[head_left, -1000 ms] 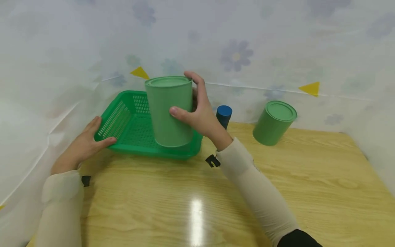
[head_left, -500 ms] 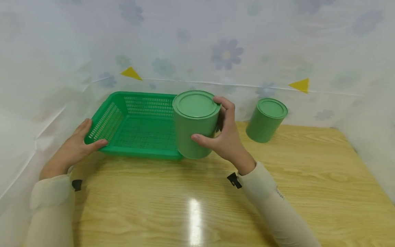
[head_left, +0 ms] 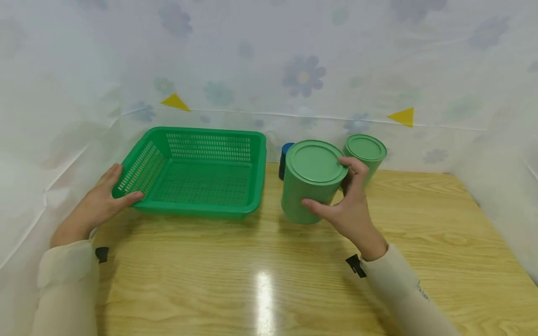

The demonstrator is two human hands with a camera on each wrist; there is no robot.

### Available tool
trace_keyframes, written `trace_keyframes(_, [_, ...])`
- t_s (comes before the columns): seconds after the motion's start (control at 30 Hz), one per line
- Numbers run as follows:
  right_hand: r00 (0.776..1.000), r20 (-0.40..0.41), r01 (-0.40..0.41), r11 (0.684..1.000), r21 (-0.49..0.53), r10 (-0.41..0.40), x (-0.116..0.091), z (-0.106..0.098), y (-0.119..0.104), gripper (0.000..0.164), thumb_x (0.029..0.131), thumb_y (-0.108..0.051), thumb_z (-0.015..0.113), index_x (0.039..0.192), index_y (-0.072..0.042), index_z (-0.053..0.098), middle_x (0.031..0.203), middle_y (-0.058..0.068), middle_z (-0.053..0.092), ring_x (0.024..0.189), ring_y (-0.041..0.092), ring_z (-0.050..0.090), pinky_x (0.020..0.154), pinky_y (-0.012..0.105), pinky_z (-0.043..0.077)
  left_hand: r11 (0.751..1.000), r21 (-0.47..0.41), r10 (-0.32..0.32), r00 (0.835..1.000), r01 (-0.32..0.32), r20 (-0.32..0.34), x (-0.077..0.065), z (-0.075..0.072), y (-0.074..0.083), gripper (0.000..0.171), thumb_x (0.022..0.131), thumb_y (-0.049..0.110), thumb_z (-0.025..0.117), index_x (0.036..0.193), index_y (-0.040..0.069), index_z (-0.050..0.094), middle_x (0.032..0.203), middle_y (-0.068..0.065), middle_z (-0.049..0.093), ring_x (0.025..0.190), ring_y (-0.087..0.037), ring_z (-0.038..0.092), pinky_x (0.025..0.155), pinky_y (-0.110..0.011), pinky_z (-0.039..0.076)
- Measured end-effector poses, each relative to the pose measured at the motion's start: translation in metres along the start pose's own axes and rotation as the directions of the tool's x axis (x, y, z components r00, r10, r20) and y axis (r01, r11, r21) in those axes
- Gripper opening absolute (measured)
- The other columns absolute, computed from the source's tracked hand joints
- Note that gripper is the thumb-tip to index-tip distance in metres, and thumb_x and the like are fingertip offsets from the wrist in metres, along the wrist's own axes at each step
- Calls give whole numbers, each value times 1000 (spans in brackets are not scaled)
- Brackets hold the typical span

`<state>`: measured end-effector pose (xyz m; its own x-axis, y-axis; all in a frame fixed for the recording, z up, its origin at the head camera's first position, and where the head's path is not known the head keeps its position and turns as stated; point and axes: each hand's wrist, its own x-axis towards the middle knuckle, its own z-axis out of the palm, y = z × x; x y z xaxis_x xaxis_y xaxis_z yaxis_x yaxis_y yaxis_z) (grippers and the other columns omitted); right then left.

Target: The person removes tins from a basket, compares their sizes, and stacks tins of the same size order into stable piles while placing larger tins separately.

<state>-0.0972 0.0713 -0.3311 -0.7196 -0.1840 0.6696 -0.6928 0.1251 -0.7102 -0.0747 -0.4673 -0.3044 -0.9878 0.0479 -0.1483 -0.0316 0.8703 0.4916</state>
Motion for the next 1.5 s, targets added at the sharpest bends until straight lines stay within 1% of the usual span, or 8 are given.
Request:
trace_keyframes(0.2, [998, -54, -35, 997, -72, 31, -15, -35, 9, 98, 68, 13, 86, 141, -1, 21, 143, 16, 43, 126, 27, 51, 102, 31, 43, 1000, 0, 3, 1000, -3, 1, 0, -1, 1, 99, 103, 50, 54, 158, 13, -19, 163, -13, -26, 146, -51, -14, 107, -77, 7])
trace_keyframes(0.37, [990, -90, -123, 981, -151, 110, -33, -63, 15, 105, 67, 17, 84, 148, -5, 22, 145, 15, 39, 125, 22, 50, 99, 25, 43, 1000, -3, 6, 1000, -6, -1, 0, -2, 2, 99, 103, 50, 55, 158, 12, -19, 163, -14, -25, 147, -50, -14, 108, -76, 6])
trace_keyframes(0.67, [935, -169, -349, 895, -279, 312, -59, -96, 19, 106, 74, 5, 88, 156, -18, 24, 150, 10, 36, 123, 12, 47, 97, 18, 40, 1000, -11, 0, 1000, 0, 5, 0, -1, 2, 100, 103, 49, 55, 158, 12, -20, 163, -13, -26, 146, -51, -15, 107, -77, 6])
trace_keyframes(0.87, [903, -191, -430, 829, -357, 386, -68, -108, 19, 97, 78, -9, 88, 151, -15, 25, 149, 16, 34, 125, 31, 47, 92, 19, 37, 1000, -9, -6, 1000, 6, 16, 2, -1, 2, 100, 103, 50, 54, 158, 13, -21, 163, -13, -27, 146, -51, -16, 107, -78, 6])
trace_keyframes(0.97, [887, -180, -462, 797, -390, 426, -70, -111, 18, 94, 80, -15, 88, 148, -9, 23, 147, 21, 35, 124, 40, 47, 95, 28, 40, 1000, -6, -4, 1000, 4, 14, 1, -1, 4, 100, 103, 50, 54, 158, 11, -20, 163, -14, -27, 146, -51, -15, 107, -78, 6])
trace_keyframes(1.07, [869, -156, -490, 774, -400, 470, -71, -114, 17, 94, 82, -20, 87, 145, -4, 20, 146, 26, 34, 126, 45, 45, 99, 49, 43, 1000, -10, 0, 1000, 1, 16, 1, -2, 6, 100, 103, 50, 54, 158, 12, -19, 163, -14, -27, 146, -51, -15, 107, -78, 6])
trace_keyframes(1.17, [852, -130, -513, 762, -394, 506, -72, -118, 17, 94, 84, -23, 86, 144, -1, 17, 147, 30, 31, 128, 49, 42, 96, 66, 41, 1000, -9, -7, 1000, 7, 20, 0, -3, 6, 100, 102, 52, 55, 158, 14, -19, 163, -11, -27, 146, -50, -16, 107, -77, 6])
trace_keyframes(1.5, [837, -67, -516, 740, -432, 544, -72, -131, 16, 97, 85, -23, 85, 146, -1, 13, 146, 39, 29, 124, 55, 43, 93, 67, 42, 1000, -20, -12, 1000, 12, 24, -4, -7, -1, 97, 103, 51, 52, 158, 13, -19, 162, -11, -28, 146, -49, -19, 108, -77, 3])
